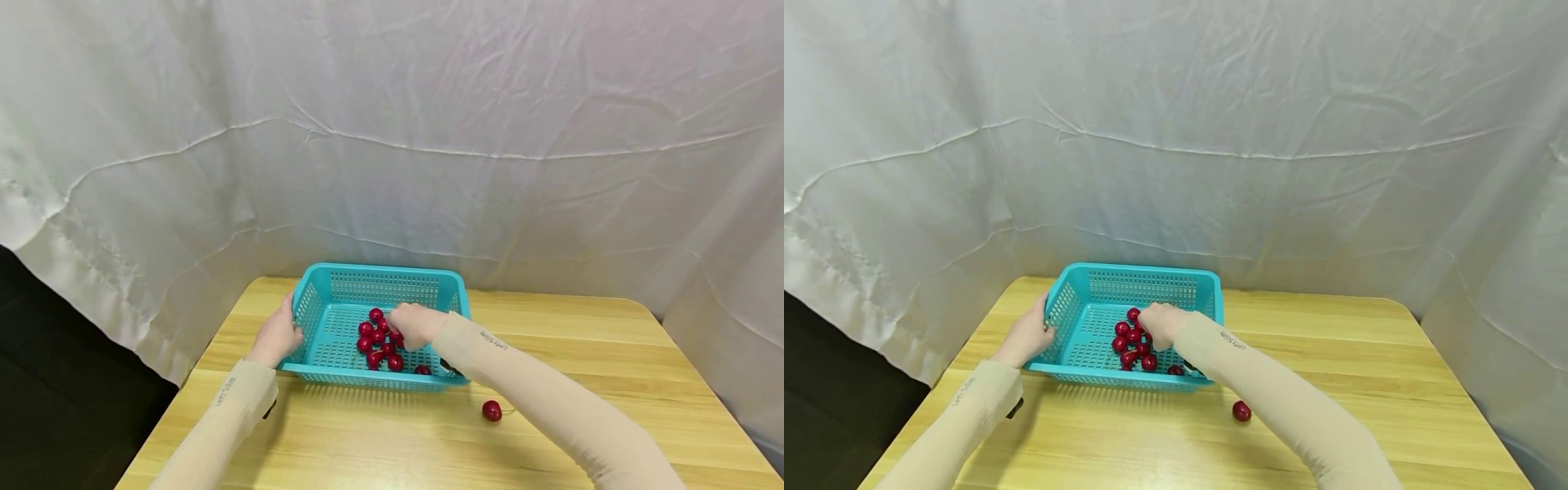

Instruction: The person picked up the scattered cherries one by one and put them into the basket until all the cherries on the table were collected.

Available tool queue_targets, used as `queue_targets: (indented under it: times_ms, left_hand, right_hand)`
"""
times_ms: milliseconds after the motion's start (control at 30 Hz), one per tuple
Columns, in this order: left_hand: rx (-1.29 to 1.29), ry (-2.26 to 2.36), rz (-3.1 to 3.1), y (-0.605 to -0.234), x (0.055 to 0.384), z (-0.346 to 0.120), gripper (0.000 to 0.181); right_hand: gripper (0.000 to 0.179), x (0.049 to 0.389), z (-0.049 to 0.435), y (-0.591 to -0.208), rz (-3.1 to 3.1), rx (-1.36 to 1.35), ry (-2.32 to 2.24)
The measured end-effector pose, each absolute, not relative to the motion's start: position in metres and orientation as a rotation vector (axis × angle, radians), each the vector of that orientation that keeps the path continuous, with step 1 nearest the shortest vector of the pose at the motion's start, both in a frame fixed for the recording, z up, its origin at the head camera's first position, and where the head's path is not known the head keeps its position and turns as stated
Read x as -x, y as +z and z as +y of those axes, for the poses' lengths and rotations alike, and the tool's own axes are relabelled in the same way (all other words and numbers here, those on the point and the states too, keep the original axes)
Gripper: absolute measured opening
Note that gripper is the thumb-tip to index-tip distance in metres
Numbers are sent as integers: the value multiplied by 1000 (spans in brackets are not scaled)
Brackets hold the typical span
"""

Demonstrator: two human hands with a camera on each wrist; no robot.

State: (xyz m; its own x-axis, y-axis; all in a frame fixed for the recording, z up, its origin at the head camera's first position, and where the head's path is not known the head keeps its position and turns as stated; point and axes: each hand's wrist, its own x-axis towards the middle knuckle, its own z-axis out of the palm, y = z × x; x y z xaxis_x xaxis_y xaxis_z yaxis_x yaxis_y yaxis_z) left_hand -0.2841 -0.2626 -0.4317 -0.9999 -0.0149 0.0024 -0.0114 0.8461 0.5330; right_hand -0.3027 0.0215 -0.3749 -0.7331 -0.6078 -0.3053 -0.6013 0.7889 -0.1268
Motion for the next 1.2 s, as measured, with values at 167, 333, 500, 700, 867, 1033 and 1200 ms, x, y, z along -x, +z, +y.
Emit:
queue_targets:
  times_ms: [167, 333, 500, 700, 867, 1033, 1200]
  left_hand:
    - [-21, -870, -3015, -433, 285, -262, 83]
    - [-19, -867, -3015, -435, 286, -262, 84]
    - [-15, -867, -3012, -435, 286, -262, 83]
    - [-19, -880, -3015, -434, 284, -262, 84]
    - [-34, -885, -3018, -433, 284, -262, 84]
    - [-31, -890, -3019, -433, 284, -262, 85]
    - [-21, -892, -3015, -432, 284, -262, 85]
  right_hand:
    - [23, 302, 22, -377, 2657, 895, -33]
    - [26, 300, 24, -375, 2652, 875, -77]
    - [28, 299, 30, -367, 2654, 892, -133]
    - [30, 297, 40, -350, 2674, 958, -204]
    - [29, 296, 55, -340, 2726, 1008, -288]
    - [29, 290, 77, -333, 2775, 1065, -355]
    - [29, 282, 101, -331, 2812, 1109, -446]
